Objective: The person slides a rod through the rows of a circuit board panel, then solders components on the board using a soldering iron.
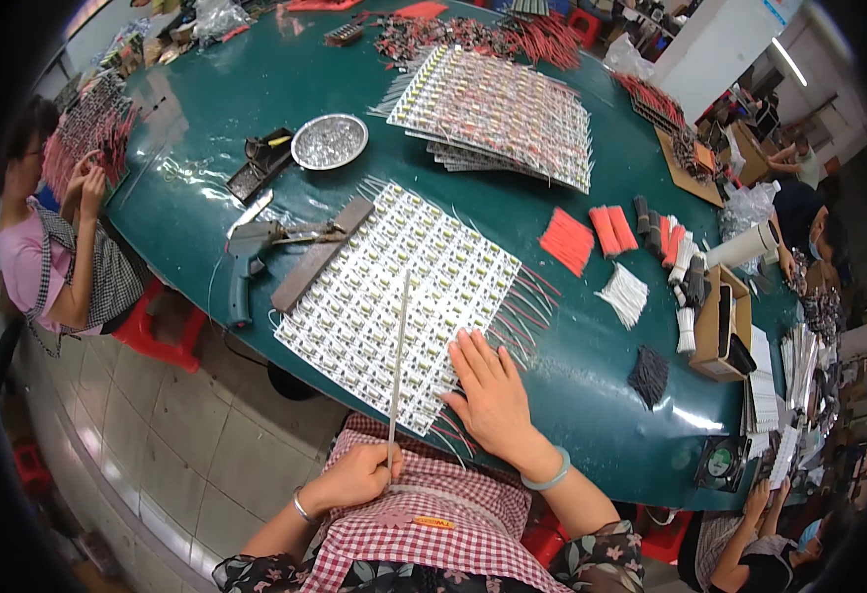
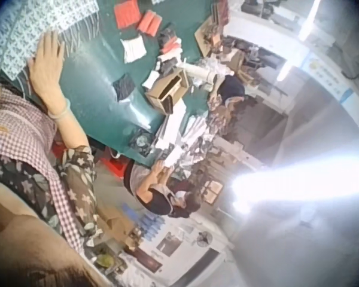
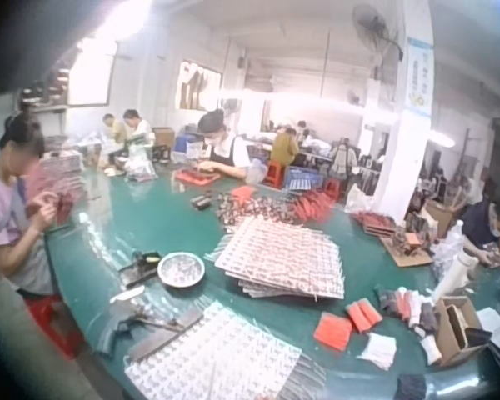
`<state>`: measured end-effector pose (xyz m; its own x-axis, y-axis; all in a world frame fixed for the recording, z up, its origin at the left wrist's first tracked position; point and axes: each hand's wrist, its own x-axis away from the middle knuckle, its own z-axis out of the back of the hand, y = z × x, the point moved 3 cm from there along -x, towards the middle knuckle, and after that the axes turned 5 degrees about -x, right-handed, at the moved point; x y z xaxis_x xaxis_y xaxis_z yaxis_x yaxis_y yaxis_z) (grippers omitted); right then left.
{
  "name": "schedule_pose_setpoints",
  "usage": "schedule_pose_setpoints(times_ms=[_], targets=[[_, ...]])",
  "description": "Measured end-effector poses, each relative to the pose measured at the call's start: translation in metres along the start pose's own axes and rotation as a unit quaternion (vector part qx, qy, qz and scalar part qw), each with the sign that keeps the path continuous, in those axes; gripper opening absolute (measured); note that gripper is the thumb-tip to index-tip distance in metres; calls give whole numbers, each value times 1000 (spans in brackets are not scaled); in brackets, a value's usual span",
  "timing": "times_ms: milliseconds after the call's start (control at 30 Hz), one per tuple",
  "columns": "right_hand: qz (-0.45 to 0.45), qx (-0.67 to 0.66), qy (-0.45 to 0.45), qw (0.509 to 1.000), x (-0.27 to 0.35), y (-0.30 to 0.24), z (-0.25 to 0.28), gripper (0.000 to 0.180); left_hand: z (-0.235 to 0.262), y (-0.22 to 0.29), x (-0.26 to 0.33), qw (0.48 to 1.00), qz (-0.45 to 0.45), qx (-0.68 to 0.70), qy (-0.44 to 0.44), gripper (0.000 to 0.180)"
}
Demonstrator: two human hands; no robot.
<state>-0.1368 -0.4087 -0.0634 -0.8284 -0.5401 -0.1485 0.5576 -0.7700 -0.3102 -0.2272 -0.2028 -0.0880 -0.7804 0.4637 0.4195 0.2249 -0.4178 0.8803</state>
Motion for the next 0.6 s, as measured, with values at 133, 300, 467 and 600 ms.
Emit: schedule_pose_setpoints(times_ms=[133, 300, 467, 600], targets=[[-39, -30, -48, 998, 12, 4, -1, 76, 37, 19, 1, 997, -10, -30, 72, 11], [-52, -40, -69, 995, 23, 5, 6, 82, 123, 46, 11, 963, -12, -185, 195, 11], [-69, -51, -77, 993, 32, 10, 3, 82, 222, 83, -9, 875, 20, -341, 344, 10], [-63, -65, -77, 993, 32, 8, 4, 81, 295, 85, -36, 794, 85, -446, 404, 19]])
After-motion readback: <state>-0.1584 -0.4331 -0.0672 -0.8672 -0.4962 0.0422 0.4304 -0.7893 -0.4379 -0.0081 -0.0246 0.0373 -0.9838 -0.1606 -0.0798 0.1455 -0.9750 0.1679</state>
